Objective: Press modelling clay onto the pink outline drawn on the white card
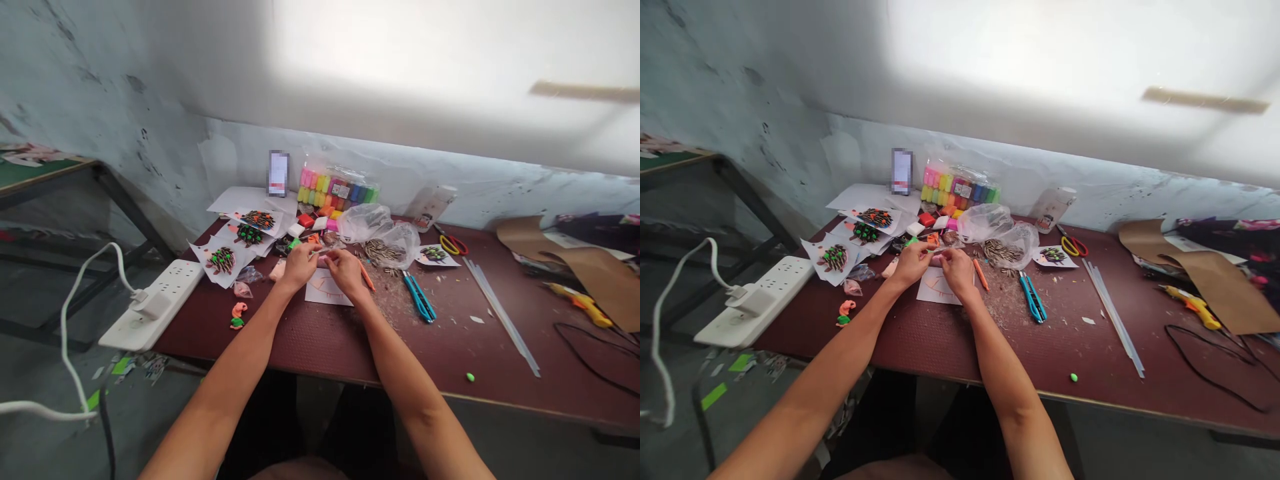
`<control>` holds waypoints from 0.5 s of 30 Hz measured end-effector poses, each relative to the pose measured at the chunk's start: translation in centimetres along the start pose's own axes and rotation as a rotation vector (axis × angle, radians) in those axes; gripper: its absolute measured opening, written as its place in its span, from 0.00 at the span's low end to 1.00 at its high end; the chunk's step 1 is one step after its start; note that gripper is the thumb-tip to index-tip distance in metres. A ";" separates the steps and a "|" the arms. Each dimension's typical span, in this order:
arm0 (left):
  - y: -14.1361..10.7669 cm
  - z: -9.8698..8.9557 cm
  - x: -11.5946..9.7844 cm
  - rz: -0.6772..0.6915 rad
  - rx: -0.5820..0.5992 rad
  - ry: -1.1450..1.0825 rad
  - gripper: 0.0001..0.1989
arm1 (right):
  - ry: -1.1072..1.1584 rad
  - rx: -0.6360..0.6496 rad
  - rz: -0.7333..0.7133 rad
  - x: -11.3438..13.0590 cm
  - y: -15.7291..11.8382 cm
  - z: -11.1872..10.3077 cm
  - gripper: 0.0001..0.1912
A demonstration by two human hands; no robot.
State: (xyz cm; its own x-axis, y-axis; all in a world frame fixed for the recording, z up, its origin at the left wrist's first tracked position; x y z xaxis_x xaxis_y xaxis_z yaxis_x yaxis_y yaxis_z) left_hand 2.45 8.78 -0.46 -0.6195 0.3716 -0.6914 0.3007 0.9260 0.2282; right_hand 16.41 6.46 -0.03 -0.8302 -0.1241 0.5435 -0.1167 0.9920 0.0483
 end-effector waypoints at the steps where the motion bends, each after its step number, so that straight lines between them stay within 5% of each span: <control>1: 0.0 0.2 -0.2 0.012 0.016 0.037 0.14 | 0.051 -0.019 -0.025 0.0 0.1 0.0 0.09; 8: -0.3 0.1 -0.6 -0.011 0.037 0.107 0.10 | 0.295 -0.085 -0.122 -0.3 0.3 -0.1 0.08; 15: -0.6 -0.2 -1.2 -0.021 0.060 0.209 0.10 | 0.223 -0.128 -0.131 0.0 0.2 -0.4 0.10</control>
State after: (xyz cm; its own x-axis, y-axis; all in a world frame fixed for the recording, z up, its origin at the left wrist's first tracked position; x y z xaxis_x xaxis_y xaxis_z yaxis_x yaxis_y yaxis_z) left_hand 2.85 7.83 0.36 -0.7610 0.3637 -0.5372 0.3246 0.9304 0.1701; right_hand 16.62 6.68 0.35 -0.6708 -0.2575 0.6956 -0.1340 0.9644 0.2278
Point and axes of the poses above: each hand's wrist, its own y-axis towards the middle knuckle, its own z-axis out of the palm, x = y × z, the point moved 8 cm from there along y, towards the middle knuckle, and after that the axes turned 12 degrees about x, right-handed, at the moved point
